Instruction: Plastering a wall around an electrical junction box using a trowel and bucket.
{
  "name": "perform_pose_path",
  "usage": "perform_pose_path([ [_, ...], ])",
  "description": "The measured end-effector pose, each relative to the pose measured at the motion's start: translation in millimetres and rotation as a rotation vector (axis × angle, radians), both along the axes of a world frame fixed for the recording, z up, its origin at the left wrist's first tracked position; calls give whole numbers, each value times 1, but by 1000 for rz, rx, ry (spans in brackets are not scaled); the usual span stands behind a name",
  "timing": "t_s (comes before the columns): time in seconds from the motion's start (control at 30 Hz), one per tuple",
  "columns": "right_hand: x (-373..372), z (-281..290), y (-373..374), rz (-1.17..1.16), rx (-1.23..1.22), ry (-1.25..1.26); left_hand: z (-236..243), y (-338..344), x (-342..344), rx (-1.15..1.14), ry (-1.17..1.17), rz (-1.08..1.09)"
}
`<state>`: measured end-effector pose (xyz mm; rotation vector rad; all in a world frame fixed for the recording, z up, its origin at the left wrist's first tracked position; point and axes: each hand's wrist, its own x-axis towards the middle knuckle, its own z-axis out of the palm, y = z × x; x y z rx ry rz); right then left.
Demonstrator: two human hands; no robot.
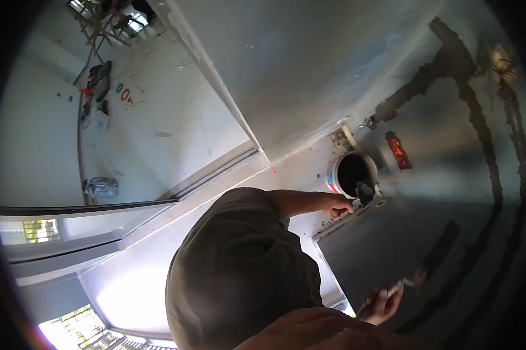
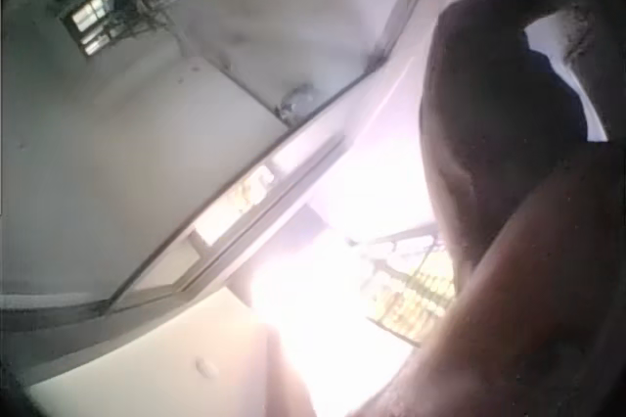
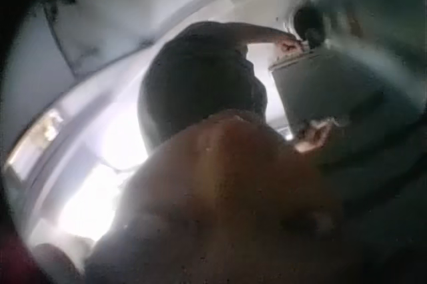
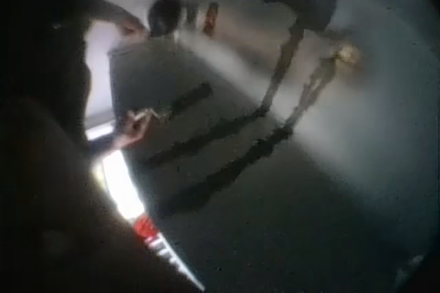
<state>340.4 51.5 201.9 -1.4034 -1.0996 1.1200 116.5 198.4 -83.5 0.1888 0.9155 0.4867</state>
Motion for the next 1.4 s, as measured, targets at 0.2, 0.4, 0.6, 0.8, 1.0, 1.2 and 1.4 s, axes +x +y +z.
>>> perform_pose_path([
  [0.2,-69,-160,167,137,-280,10,-71,69,-72,64,-71,-47],
  [0.4,-56,-351,222,155,-503,-179,-109,130,-69,-265,3,-41],
  [0.6,-51,-407,236,362,-482,-310,-169,154,-51,-360,176,-49],
  [0.8,-18,-550,267,457,-594,-596,-208,169,-39,-284,180,-219],
  [1.0,-28,-546,294,529,-629,-892,-242,154,-68,-363,265,-172],
  [1.2,-57,-547,226,548,-424,-1214,-278,138,-62,-423,140,5],
  [1.4,-77,-550,229,676,-585,-1159,-301,119,-76,-443,265,-36],
])
